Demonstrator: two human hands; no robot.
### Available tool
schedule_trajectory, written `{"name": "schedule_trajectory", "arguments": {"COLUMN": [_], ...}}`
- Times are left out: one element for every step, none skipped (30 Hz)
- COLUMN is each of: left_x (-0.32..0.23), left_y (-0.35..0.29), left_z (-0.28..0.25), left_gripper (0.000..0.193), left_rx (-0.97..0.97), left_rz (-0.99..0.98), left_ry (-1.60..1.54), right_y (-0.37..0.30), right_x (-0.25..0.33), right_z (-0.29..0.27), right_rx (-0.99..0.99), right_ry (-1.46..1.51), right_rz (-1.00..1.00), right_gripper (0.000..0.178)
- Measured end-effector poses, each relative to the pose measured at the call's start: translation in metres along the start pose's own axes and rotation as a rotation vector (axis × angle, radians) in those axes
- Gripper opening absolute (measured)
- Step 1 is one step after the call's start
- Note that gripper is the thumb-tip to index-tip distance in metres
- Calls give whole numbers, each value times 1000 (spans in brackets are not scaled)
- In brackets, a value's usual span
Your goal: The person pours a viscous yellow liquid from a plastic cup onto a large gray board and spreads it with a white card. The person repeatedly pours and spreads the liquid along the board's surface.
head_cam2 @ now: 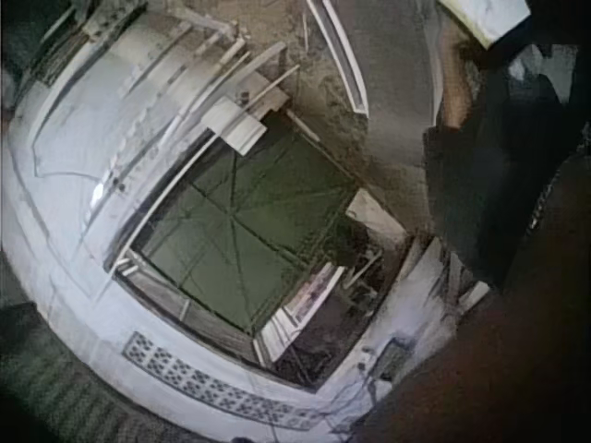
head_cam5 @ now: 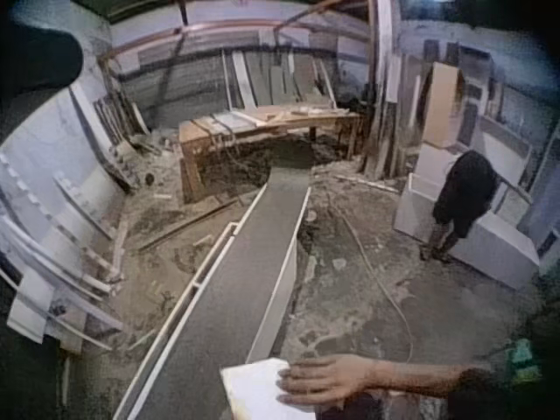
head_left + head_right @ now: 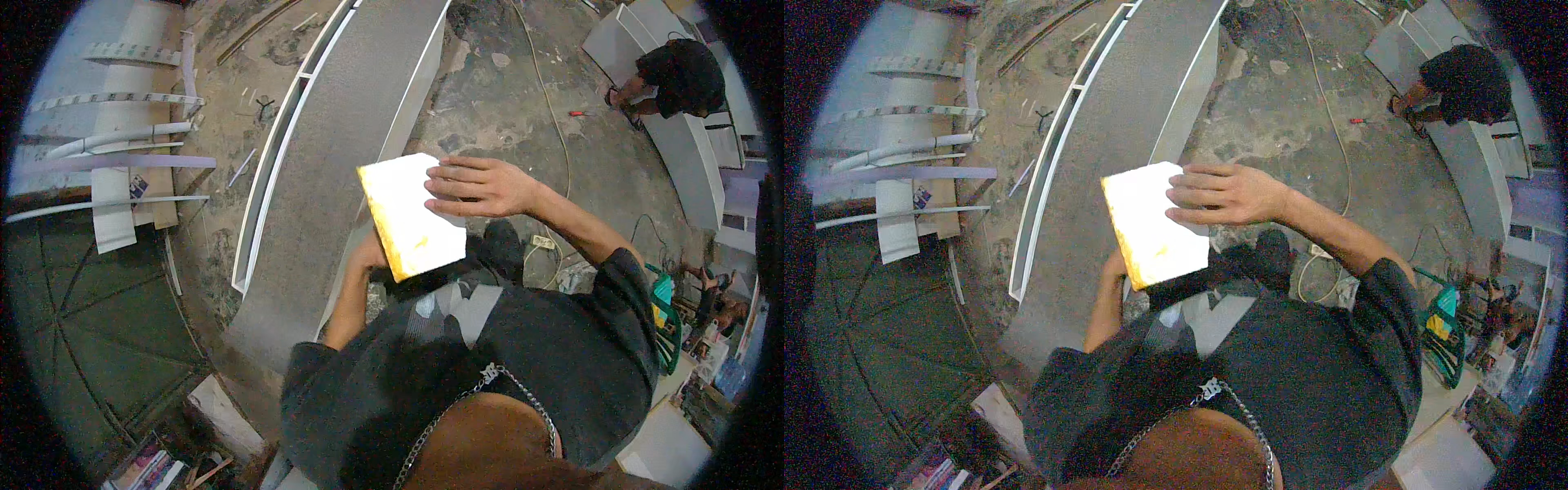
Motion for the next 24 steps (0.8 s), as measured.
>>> {"name": "schedule_trajectory", "arguments": {"left_x": [-11, -27, -32, -39, -58, -69, -80, -82, -84, -86, -75, -70, -62, -16, 1, -13, -35, -51, -73, -86, -95, -97, -102, -108], "left_y": [17, 30, 25, 33, 52, 64, 94, 116, 139, 156, 149, 163, 185, 205, 213, 220, 229, 219, 238, 252, 262, 277, 291, 306], "left_z": [-18, -37, -48, -59, -78, -87, -105, -117, -128, -139, -132, -132, -131, -123, -119, -117, -123, -119, -126, -127, -128, -133, -138, -146], "left_gripper": [71, 71, 71, 71, 71, 69, 68, 73, 76, 78, 78, 78, 78, 78, 78, 78, 78, 78, 78, 76, 73, 69, 67, 65], "left_rx": [38, 85, 126, 175, 193, 206, 213, 259, 267, 270, 250, 183, 112, 23, -64, -87, -122, -142, -189, -200, -223, -216, -189, -159], "left_rz": [12, 26, 32, 15, 31, 43, 43, -30, -112, -198, -320, -318, -320, -212, -123, -209, -291, -378, -446, -495, -563, -612, -640, -670], "left_ry": [8, 13, 25, 42, 66, 103, 128, 65, -7, -80, -177, -205, -242, -211, -180, -273, -358, -450, -540, -542, -549, -467, -413, -356], "right_y": [1, 5, 8, 9, 9, 5, 0, -5, -9, -12, -17, -22, -27, -28, -30, -37, -38, -37, -39, -43, -40, -37, -37, -41], "right_x": [-18, -34, -36, -34, -61, -87, -114, -145, -175, -206, -208, -243, -270, -299, -321, -342, -359, -348, -371, -399, -420, -445, -469, -486], "right_z": [1, -3, 1, 9, 5, 6, 8, 13, 18, 23, 38, 40, 43, 51, 54, 52, 48, 49, 46, 44, 36, 22, 16, 16], "right_rx": [-8, -12, -19, -59, -79, -102, -125, -158, -181, -205, -231, -237, -263, -290, -326, -296, -275, -248, -220, -190, -177, -165, -145, -100], "right_ry": [2, 4, 17, 2, 35, 69, 107, 127, 153, 181, 239, 266, 304, 327, 363, 382, 404, 431, 447, 499, 454, 407, 348, 352], "right_rz": [25, 51, 80, 114, 111, 113, 112, 96, 74, 50, 45, -21, -70, -118, -159, -193, -206, -202, -230, -213, -239, -262, -291, -290], "right_gripper": [48, 47, 46, 45, 43, 41, 39, 38, 38, 38, 38, 38, 37, 37, 36, 43, 43, 44, 44, 41, 39, 38, 36, 37]}}
Point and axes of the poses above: each hand's wrist, its own y-axis towards the middle knuckle, its own z-axis out of the palm, x = y × z, the point moved 4 cm from there along y, towards the middle knuckle, and after that the axes turned 8 degrees about -z, right-handed, at the moved point
